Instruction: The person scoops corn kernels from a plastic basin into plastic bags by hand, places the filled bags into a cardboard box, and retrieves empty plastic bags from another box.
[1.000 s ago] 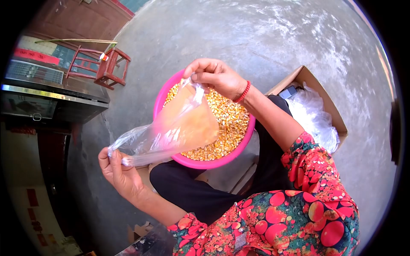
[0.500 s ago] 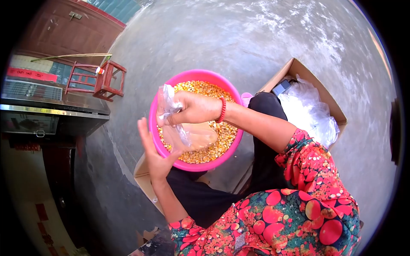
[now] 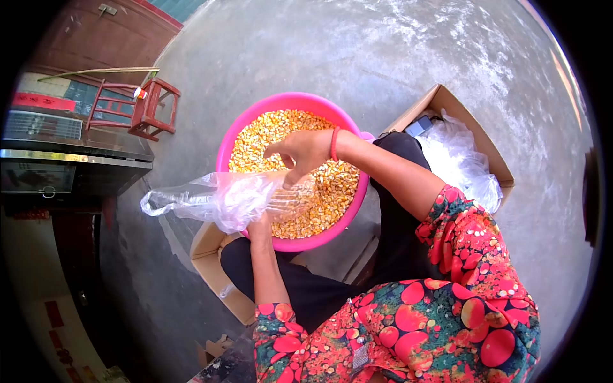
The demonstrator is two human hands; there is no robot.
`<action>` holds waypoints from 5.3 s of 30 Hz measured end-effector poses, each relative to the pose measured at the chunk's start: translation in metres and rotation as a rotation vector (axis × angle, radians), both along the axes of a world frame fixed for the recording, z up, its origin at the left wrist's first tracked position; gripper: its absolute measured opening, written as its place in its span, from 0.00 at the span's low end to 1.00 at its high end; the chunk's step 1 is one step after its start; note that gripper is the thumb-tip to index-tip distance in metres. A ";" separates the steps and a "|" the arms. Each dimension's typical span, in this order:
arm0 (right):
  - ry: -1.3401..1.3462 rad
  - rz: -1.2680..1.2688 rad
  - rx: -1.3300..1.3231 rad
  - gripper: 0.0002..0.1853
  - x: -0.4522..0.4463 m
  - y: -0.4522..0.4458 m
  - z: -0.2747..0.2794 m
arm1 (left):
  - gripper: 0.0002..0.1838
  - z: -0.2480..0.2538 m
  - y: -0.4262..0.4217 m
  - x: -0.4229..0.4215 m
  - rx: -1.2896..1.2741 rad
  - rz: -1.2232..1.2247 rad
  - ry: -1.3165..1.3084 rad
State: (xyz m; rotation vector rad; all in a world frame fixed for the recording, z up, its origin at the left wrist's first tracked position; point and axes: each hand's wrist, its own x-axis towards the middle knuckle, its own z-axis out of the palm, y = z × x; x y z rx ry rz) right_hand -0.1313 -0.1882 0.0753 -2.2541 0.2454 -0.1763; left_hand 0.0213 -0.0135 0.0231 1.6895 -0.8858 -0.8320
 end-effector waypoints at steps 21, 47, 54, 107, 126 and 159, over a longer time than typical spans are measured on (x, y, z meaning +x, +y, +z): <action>-0.046 -0.203 0.591 0.32 0.020 0.012 -0.020 | 0.18 0.009 -0.013 -0.003 -0.501 -0.045 0.642; -0.298 -0.114 1.041 0.20 0.040 0.021 -0.026 | 0.16 0.069 0.148 0.149 -0.507 0.608 0.171; -0.301 -0.148 1.031 0.14 0.039 0.020 -0.028 | 0.10 -0.068 0.291 0.197 0.092 0.698 -0.226; -0.412 -0.320 0.548 0.06 -0.006 0.007 -0.032 | 0.18 -0.178 0.192 0.098 0.660 0.259 0.458; 1.419 -1.073 -0.021 0.17 -0.465 0.117 -0.260 | 0.16 -0.110 0.186 0.124 0.482 0.253 0.421; 0.653 -1.541 0.423 0.17 -0.394 0.111 -0.212 | 0.09 -0.006 -0.032 0.067 -0.237 -0.044 -0.500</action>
